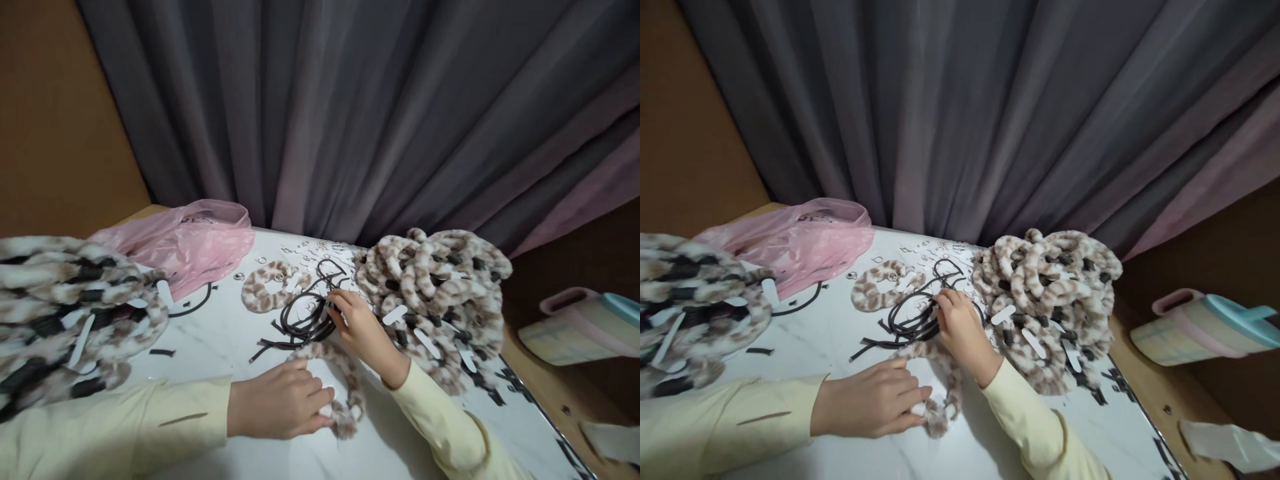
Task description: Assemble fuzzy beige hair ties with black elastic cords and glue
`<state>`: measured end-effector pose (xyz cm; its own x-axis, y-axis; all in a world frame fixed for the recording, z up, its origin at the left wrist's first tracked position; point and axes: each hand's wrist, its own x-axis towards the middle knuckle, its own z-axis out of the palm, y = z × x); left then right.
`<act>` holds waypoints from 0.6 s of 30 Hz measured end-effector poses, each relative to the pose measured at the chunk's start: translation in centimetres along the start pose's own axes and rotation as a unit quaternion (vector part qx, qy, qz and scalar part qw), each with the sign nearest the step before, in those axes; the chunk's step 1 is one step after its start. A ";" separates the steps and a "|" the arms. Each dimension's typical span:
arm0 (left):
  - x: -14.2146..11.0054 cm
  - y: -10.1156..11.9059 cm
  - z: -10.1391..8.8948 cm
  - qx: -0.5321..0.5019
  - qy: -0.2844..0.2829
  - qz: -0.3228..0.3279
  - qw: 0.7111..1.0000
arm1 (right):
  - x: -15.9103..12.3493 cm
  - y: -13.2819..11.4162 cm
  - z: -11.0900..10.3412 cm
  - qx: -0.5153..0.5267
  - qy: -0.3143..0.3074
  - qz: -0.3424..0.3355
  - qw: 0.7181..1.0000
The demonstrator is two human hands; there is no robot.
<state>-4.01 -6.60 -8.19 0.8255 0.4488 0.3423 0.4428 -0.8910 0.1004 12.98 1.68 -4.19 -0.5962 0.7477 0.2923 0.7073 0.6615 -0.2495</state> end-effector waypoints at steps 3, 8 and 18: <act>0.0 -0.1 0.0 0.003 -0.005 0.003 1.000 | 0.7 -0.4 0.5 0.062 -0.012 -0.013 0.998; 0.0 -0.3 0.0 0.003 -0.007 0.014 1.000 | 1.4 -2.9 1.8 0.111 -0.078 -0.016 0.991; 0.0 -0.5 -0.1 0.021 0.009 0.037 0.999 | 1.3 -3.2 0.4 0.107 -0.058 0.008 0.992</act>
<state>-4.25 -6.20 -8.19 0.8503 0.3796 0.3645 0.3948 -0.9181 0.0351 9.74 0.55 -3.38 -0.6348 0.7511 0.1813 0.6267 0.6378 -0.4476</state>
